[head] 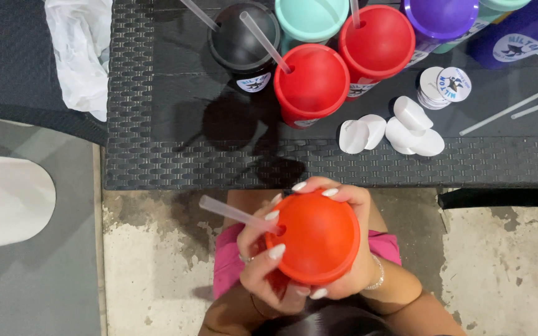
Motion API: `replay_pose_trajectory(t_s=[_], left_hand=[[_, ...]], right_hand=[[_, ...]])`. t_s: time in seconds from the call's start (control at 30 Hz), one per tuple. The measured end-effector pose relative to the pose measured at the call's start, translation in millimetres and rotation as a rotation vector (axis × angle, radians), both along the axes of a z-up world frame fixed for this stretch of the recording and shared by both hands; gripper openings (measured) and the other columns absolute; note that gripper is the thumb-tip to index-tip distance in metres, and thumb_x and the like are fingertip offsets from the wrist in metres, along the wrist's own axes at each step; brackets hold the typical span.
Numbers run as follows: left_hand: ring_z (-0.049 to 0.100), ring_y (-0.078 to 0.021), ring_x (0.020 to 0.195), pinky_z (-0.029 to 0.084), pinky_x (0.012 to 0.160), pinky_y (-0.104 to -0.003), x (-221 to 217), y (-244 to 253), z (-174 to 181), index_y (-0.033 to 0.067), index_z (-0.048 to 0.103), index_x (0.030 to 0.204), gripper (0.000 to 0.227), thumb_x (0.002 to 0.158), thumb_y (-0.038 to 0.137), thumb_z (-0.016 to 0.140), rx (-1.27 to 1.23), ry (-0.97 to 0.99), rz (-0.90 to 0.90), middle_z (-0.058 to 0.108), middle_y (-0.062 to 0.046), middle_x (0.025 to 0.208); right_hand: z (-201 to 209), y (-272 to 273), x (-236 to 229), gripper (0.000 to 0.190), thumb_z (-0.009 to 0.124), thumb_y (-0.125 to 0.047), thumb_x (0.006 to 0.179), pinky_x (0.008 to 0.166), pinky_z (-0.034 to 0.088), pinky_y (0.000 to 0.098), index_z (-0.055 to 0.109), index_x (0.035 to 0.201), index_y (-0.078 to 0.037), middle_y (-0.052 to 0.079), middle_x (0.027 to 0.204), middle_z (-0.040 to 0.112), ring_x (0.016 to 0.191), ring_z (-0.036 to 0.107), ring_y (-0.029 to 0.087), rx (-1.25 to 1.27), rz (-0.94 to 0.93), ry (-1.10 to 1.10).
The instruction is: Applying circular logo stickers to various colored plastic cups with lids and straws.
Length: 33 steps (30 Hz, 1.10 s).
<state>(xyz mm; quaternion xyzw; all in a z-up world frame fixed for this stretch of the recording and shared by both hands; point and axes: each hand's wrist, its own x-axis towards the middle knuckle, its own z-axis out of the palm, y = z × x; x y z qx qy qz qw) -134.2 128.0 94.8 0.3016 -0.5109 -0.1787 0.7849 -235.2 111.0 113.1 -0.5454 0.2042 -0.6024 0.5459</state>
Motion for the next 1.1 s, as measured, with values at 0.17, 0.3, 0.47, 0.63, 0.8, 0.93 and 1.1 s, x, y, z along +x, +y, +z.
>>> replay_pose_trajectory(t_s=[0.17, 0.3, 0.47, 0.63, 0.8, 0.93, 1.1], left_hand=[[0.056, -0.0459, 0.135, 0.051, 0.119, -0.065, 5, -1, -7, 0.0166, 0.047, 0.139, 0.042, 0.113, 0.044, 0.065, 0.052, 0.111, -0.195, 0.049, -0.020, 0.138], [0.058, -0.0485, 0.130, 0.050, 0.117, -0.065, -14, -5, 12, 0.0158, 0.048, 0.142, 0.059, 0.104, 0.055, 0.070, -0.016, 0.245, -0.138, 0.052, -0.030, 0.139], [0.054, -0.0422, 0.139, 0.053, 0.117, -0.056, 10, 4, 10, 0.0170, 0.042, 0.148, 0.064, 0.105, 0.050, 0.077, 0.138, 0.181, -0.318, 0.045, -0.032, 0.149], [0.050, -0.0452, 0.142, 0.047, 0.124, -0.061, 17, -6, 7, 0.0173, 0.040, 0.152, 0.059, 0.109, 0.039, 0.074, 0.124, 0.190, -0.425, 0.044, -0.031, 0.151], [0.053, -0.0455, 0.138, 0.048, 0.115, -0.063, 16, -24, -15, 0.0105, 0.040, 0.148, 0.056, 0.109, 0.042, 0.066, 0.152, 0.169, -0.306, 0.048, -0.033, 0.147], [0.042, -0.0473, 0.150, 0.040, 0.119, -0.063, 33, -38, 0, 0.0071, 0.038, 0.151, 0.036, 0.118, 0.017, 0.030, 0.293, -0.169, -0.179, 0.035, -0.028, 0.164], [0.048, -0.0461, 0.152, 0.043, 0.130, -0.055, 29, -11, 13, 0.0078, 0.039, 0.153, 0.045, 0.117, 0.034, 0.043, 0.321, 0.026, -0.231, 0.032, -0.034, 0.166]], right_hand=[[-8, -15, -4, 0.089, 0.091, -0.043, 0.086, 0.137, 0.029, 0.0579, 0.036, 0.151, -0.021, 0.028, 0.169, 0.029, 0.161, 0.034, 0.038, -0.020, 0.220, -0.091], [-3, -9, -5, 0.089, 0.090, -0.049, 0.083, 0.133, 0.036, 0.0566, 0.041, 0.151, -0.020, 0.018, 0.150, 0.047, 0.145, 0.049, 0.035, -0.093, 0.183, -0.031], [-7, -2, -1, 0.091, 0.096, -0.040, 0.073, 0.125, 0.045, 0.0560, 0.041, 0.143, -0.018, 0.016, 0.149, 0.045, 0.140, 0.053, 0.036, 0.013, 0.051, -0.023], [-8, -15, 3, 0.087, 0.095, -0.034, 0.075, 0.125, 0.046, 0.0609, 0.044, 0.145, -0.020, 0.011, 0.147, 0.046, 0.139, 0.054, 0.039, -0.017, 0.041, -0.067], [-24, -25, 0, 0.096, 0.099, -0.026, 0.067, 0.119, 0.045, 0.0611, 0.042, 0.142, -0.013, 0.020, 0.146, 0.046, 0.141, 0.052, 0.042, 0.014, -0.066, 0.013], [-14, -32, 3, 0.060, 0.072, -0.023, 0.100, 0.124, 0.034, 0.0523, 0.038, 0.146, -0.007, 0.017, 0.155, 0.039, 0.152, 0.040, 0.034, -0.033, -0.325, 0.284], [-3, -15, -6, 0.072, 0.068, -0.037, 0.098, 0.135, 0.033, 0.0540, 0.037, 0.156, -0.008, 0.027, 0.163, 0.037, 0.157, 0.038, 0.038, -0.171, -0.163, 0.547]])
